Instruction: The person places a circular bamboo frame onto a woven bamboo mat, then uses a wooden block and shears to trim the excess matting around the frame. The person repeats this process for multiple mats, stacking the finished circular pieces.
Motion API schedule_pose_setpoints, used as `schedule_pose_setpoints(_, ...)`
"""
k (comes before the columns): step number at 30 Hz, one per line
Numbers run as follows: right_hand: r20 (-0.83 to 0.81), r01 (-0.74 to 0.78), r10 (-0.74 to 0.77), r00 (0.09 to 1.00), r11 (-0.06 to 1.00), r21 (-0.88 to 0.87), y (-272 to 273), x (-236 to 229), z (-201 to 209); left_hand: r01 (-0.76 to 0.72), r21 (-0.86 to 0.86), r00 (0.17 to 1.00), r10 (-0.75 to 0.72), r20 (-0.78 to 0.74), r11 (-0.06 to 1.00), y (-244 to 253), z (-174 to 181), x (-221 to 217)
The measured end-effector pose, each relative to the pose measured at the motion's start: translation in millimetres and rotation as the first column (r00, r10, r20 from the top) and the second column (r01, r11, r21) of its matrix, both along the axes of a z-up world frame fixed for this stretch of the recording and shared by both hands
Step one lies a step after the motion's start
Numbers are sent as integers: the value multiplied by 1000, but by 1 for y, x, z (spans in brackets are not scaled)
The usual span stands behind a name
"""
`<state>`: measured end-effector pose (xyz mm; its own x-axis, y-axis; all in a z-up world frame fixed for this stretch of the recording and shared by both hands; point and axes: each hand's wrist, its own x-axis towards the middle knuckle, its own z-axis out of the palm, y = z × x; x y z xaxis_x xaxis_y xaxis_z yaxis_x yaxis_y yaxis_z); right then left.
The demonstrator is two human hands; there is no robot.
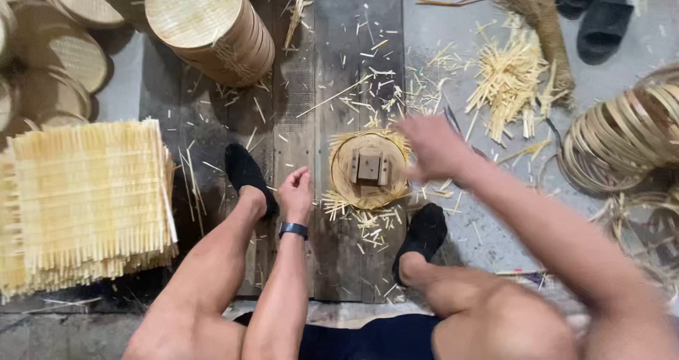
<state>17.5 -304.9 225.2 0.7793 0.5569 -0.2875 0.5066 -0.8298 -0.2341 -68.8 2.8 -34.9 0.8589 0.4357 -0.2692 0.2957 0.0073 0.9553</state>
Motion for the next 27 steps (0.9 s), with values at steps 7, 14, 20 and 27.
schedule_pose_setpoints(7,401,-100,33,915,984,148,62,-19,-153,-93,-186,983,60,-172,978,-10,20,4)
schedule_pose_setpoints(14,248,-45,-20,969,966,254,48,-15,-190,-52,-188,984,18,-179,981,-15,37,18)
schedule_pose_setpoints(20,201,131,-180,963,963,235,45,-16,-143,-102,-136,989,85,-124,985,-6,59,25)
schedule_pose_setpoints(27,62,128,-157,986,934,332,32,-12,-168,53,140,996,-43,-76,989,-27,81,28)
